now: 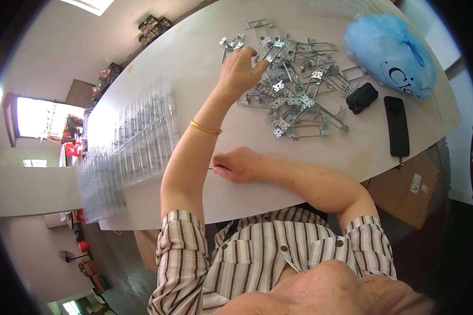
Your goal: Insert a metal pin through a bracket assembly.
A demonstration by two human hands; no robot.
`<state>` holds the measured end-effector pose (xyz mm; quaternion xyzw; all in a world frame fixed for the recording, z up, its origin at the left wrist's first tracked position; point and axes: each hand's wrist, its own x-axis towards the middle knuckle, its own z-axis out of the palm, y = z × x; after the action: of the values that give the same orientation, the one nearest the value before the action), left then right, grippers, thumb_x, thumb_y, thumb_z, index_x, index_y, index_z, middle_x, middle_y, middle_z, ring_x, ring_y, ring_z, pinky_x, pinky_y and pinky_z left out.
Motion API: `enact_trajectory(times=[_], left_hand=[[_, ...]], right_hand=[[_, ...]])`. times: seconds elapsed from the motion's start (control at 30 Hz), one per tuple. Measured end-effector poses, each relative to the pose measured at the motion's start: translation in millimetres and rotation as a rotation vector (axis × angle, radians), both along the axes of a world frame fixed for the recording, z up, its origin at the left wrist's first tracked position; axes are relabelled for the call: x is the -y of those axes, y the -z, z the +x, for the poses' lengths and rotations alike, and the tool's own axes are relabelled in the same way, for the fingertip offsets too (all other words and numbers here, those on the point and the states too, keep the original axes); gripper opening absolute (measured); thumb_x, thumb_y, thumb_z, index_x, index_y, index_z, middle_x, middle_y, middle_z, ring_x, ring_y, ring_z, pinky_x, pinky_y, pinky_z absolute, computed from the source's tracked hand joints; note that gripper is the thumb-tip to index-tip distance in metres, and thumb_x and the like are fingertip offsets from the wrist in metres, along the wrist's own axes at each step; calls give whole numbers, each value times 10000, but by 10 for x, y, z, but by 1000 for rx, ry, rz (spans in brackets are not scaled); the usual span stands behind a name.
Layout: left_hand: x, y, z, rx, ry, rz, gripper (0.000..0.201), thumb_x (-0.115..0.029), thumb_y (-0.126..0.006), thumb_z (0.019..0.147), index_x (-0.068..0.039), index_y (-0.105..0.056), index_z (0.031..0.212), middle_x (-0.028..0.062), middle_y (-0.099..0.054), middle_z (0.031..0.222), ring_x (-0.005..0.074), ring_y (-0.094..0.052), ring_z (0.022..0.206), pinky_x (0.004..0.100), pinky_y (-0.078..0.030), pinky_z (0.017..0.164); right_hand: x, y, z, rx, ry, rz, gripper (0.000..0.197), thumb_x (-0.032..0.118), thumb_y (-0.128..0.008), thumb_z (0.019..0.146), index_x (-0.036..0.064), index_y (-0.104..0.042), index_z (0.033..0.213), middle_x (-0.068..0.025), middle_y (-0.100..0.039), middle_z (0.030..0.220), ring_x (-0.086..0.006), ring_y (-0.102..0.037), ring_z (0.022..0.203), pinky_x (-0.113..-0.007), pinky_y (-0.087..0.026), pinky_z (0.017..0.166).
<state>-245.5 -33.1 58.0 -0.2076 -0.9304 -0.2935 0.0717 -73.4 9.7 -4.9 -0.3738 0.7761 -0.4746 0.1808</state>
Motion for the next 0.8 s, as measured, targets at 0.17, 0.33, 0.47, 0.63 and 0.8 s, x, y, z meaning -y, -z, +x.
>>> enact_trajectory(times=[0.17,0.33,0.47,0.63,0.8], left_hand=[[-303,93,-231,-33,-77,-224,601,-514,-681,829,53,-700,1028,236,-653,1083,359,-601,1091,439,-468,957],[-424,169,-408,65,-45,-293,569,-534,-668,811,10,-740,962,217,-667,1049,330,-588,1109,426,-461,956],[-424,227,-412,12,-33,-223,510,-493,-675,812,-4,-745,942,216,-677,1050,324,-594,1109,434,-455,969],[-488,-62,-149,19,-59,62,530,-407,-706,844,76,-681,1060,200,-696,991,274,-694,922,363,-547,829],[-69,-483,363,391,29,708,454,-214,-742,885,114,-507,1093,212,-694,936,192,-693,686,267,-551,617]], right_hand=[[-11,-62,0,-13,-36,3,250,249,-511,987,58,-609,1114,-190,-702,877,-410,-669,826,-527,-512,768],[-30,-37,-4,-35,-47,4,259,241,-505,992,40,-627,1101,-195,-702,896,-406,-669,857,-524,-508,791],[-18,-32,-13,-44,-49,2,259,231,-498,995,30,-640,1074,-196,-701,925,-396,-667,903,-513,-508,814],[-12,-54,-2,-19,-57,75,244,225,-504,991,43,-641,1080,-186,-699,956,-380,-664,927,-505,-511,824],[-61,-57,17,49,14,-63,225,225,-526,981,50,-647,1053,-181,-698,926,-377,-669,913,-492,-508,806]])
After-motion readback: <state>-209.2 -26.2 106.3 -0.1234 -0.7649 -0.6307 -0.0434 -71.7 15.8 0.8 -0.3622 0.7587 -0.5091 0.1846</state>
